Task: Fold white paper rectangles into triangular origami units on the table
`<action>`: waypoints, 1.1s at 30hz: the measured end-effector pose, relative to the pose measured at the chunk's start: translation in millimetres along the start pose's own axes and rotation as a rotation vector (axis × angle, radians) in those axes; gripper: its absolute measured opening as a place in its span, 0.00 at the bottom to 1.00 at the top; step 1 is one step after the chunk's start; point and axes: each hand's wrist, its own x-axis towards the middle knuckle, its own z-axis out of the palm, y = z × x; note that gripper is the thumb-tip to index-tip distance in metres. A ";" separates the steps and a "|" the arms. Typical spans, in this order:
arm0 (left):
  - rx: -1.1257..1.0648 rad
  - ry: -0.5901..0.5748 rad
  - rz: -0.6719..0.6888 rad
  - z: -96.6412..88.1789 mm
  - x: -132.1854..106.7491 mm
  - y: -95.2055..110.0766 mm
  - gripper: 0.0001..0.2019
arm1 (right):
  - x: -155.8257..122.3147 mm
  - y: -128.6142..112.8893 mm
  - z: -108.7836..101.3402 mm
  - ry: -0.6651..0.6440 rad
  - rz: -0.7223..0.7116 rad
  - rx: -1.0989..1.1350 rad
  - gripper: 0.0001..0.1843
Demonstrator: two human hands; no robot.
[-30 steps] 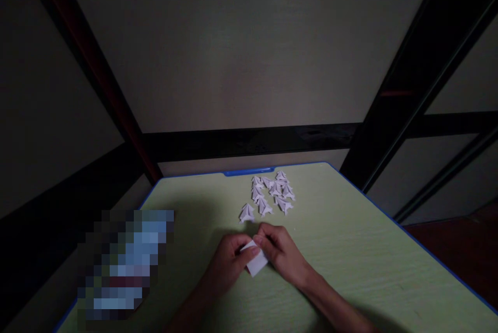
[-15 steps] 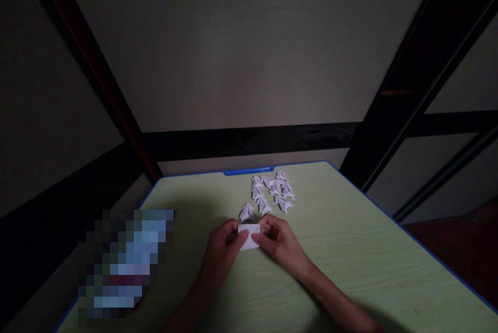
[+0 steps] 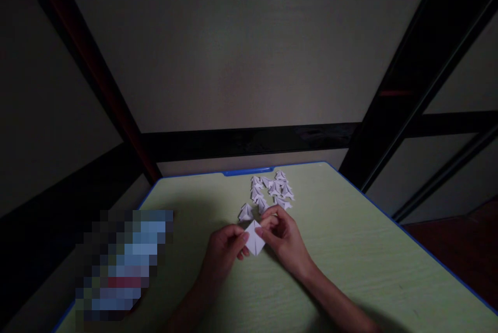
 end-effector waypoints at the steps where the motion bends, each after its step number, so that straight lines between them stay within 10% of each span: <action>1: -0.007 -0.020 -0.002 0.8 -0.5 0.2 0.09 | 0.5 -1.0 -0.5 0.010 -0.008 -0.002 0.13; 33: -0.126 -0.076 0.043 -0.5 -5.9 -0.6 0.08 | 1.8 2.3 -6.1 -0.082 0.164 0.186 0.08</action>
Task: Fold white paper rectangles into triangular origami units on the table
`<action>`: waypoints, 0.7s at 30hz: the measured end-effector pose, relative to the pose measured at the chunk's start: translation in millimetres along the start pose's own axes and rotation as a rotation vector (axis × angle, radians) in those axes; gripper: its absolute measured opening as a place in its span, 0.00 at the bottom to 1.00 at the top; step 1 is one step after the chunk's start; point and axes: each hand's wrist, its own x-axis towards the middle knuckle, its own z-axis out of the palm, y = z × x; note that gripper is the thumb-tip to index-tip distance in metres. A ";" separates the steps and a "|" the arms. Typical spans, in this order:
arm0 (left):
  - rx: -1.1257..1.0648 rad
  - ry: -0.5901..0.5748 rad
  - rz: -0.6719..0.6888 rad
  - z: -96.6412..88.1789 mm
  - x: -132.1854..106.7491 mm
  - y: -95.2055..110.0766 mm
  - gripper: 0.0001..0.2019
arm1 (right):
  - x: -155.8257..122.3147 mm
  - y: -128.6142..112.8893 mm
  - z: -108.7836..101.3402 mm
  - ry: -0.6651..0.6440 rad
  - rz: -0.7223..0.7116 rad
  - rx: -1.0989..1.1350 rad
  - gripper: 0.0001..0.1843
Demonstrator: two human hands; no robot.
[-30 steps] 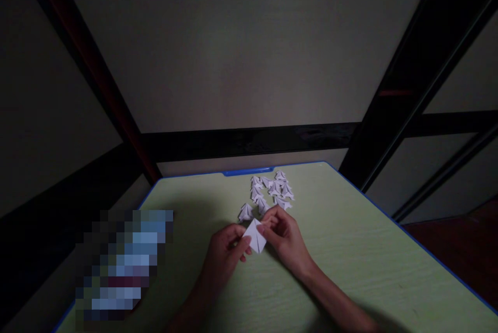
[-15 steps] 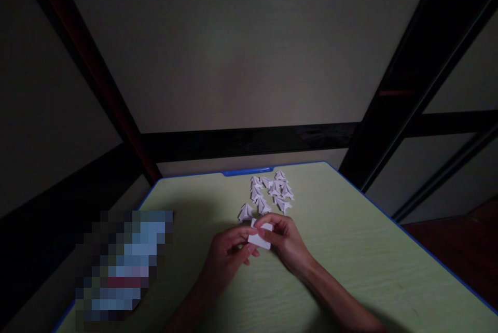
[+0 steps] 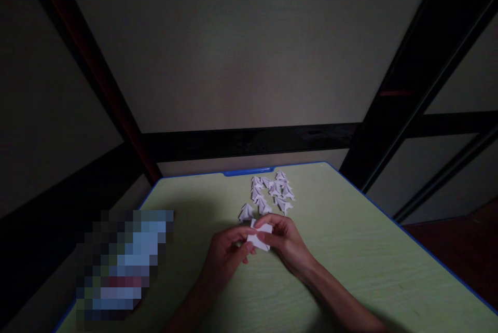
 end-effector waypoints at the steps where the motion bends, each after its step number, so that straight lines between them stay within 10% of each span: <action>1: 0.001 0.001 -0.003 0.4 -0.2 0.7 0.08 | 0.1 0.0 0.0 0.003 0.007 0.010 0.08; 21: 0.131 0.088 0.031 -2.7 7.2 -4.3 0.04 | 1.1 -0.8 1.4 0.006 -0.018 -0.168 0.06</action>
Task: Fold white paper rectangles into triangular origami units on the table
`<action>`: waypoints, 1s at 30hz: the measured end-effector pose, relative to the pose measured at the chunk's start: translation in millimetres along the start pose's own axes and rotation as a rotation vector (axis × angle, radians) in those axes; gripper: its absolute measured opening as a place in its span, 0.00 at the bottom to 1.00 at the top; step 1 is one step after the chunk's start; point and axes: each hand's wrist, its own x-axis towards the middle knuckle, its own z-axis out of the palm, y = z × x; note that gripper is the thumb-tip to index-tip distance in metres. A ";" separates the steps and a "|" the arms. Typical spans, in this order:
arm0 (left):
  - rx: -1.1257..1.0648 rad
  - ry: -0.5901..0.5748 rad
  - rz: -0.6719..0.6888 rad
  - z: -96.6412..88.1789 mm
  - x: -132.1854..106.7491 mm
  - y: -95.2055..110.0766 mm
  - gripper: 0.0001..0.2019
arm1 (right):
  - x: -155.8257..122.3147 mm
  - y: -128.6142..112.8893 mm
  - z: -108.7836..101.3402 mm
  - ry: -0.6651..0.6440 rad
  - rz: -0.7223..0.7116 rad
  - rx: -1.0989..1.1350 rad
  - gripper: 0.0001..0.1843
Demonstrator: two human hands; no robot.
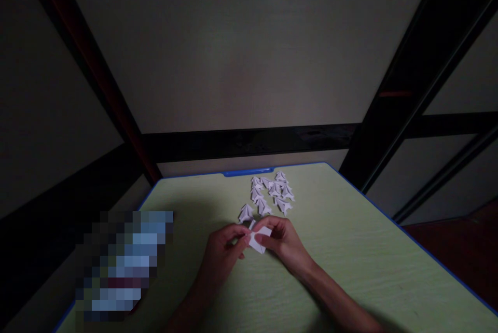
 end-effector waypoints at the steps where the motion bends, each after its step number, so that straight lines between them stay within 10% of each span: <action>1: 0.013 0.012 0.010 0.0 0.6 0.1 0.04 | -0.1 0.1 0.1 -0.001 -0.004 -0.013 0.07; 19: 0.064 0.157 0.027 1.9 -0.3 2.2 0.06 | -6.0 -1.7 8.7 0.111 -0.089 -0.327 0.02; 30: 0.102 0.147 0.049 2.7 -1.8 2.7 0.06 | -1.9 0.2 5.4 0.079 -0.028 -0.119 0.08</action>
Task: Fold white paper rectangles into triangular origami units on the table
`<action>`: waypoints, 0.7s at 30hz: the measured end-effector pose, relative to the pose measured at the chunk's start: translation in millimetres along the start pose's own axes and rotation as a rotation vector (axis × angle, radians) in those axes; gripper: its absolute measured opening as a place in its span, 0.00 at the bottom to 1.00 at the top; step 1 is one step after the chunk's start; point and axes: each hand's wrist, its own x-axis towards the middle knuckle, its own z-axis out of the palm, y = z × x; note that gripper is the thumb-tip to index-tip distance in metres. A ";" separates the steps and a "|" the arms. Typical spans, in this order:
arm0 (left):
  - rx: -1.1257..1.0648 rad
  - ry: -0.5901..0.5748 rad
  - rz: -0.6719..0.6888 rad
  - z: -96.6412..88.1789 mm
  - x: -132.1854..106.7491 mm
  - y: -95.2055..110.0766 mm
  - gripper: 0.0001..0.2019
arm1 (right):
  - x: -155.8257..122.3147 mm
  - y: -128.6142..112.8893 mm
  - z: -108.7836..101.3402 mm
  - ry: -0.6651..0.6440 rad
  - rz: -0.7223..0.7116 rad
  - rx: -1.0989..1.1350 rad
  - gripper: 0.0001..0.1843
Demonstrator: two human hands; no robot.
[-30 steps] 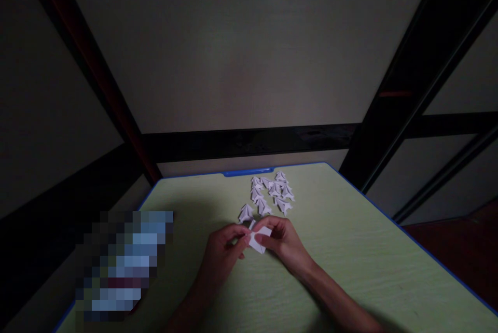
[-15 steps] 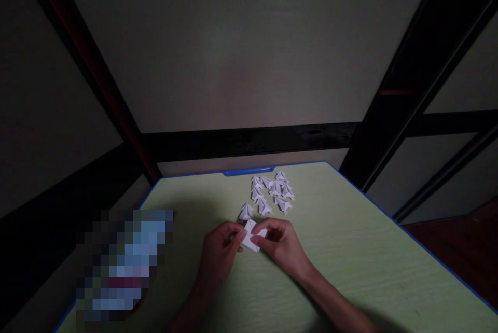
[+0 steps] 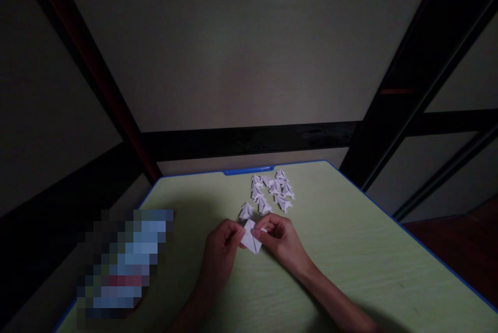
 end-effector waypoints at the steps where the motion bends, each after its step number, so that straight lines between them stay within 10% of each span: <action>1: -0.009 -0.022 0.001 0.1 0.4 -0.1 0.06 | 1.0 -0.3 -0.8 -0.021 0.011 0.035 0.09; 21: -0.084 -0.169 -0.050 0.7 -1.4 0.8 0.05 | 3.8 -5.3 -9.3 -0.250 0.092 0.147 0.17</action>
